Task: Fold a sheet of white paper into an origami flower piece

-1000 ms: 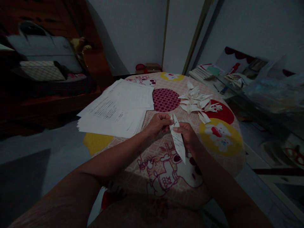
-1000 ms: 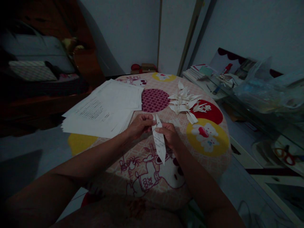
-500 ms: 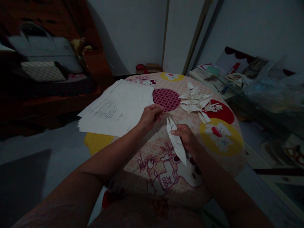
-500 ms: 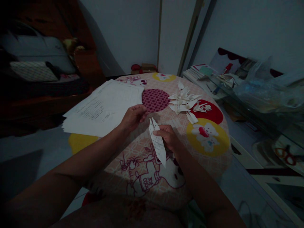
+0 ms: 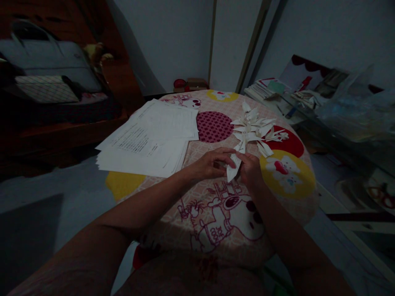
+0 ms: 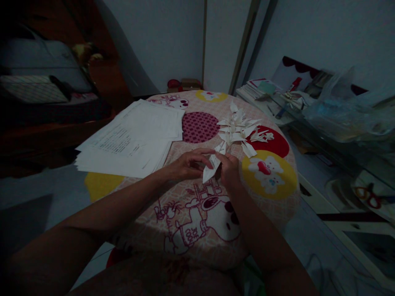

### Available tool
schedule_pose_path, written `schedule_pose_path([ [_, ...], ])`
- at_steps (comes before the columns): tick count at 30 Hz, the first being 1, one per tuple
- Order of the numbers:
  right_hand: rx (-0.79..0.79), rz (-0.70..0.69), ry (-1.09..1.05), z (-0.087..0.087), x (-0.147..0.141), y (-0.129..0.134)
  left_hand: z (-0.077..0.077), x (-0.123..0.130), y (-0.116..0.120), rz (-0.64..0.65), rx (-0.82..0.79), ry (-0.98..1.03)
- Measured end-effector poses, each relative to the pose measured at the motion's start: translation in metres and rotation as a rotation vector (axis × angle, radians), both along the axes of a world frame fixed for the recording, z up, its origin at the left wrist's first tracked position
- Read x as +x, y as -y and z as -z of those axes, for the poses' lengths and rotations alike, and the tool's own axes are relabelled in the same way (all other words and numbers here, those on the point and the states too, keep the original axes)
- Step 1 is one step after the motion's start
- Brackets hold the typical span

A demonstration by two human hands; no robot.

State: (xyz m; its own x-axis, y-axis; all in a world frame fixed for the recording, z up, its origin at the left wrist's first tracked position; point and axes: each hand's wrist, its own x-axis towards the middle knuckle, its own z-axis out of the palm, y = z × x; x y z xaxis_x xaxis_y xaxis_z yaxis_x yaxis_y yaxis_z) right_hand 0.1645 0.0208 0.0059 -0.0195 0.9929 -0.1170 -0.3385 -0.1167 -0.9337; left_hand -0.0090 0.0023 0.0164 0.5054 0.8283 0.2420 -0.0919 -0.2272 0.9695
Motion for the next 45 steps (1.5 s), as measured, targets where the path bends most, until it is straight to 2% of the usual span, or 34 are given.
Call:
schedule_pose_path([
  [3,0.007,0.044,0.022,-0.002,-0.001,0.001,-0.003,0.0,0.0,0.054,-0.039,0.021],
  [8,0.013,0.025,0.034,-0.002,0.001,0.001,-0.009,0.0,0.0,0.082,-0.129,0.02],
  [12,0.002,0.007,0.0,-0.001,0.001,0.0,-0.009,-0.001,0.0,0.068,-0.11,0.016],
  [16,0.015,-0.047,0.009,0.001,0.001,0.001,-0.005,-0.002,-0.002,-0.028,-0.04,-0.033],
  [22,-0.015,-0.084,0.096,0.0,-0.004,0.009,-0.003,0.001,-0.002,-0.226,0.196,-0.126],
  [29,-0.016,-0.123,0.087,-0.004,-0.008,0.011,-0.002,0.001,-0.007,-0.374,0.173,-0.118],
  [35,-0.07,-0.101,0.074,-0.003,-0.007,0.01,0.0,0.001,-0.006,-0.311,0.208,-0.126],
  [39,-0.075,-0.15,0.032,0.002,-0.006,0.008,-0.005,0.002,-0.004,-0.255,0.256,-0.18],
  [45,-0.072,-0.139,0.026,0.006,-0.005,0.005,-0.011,-0.002,0.0,-0.159,0.301,-0.242],
])
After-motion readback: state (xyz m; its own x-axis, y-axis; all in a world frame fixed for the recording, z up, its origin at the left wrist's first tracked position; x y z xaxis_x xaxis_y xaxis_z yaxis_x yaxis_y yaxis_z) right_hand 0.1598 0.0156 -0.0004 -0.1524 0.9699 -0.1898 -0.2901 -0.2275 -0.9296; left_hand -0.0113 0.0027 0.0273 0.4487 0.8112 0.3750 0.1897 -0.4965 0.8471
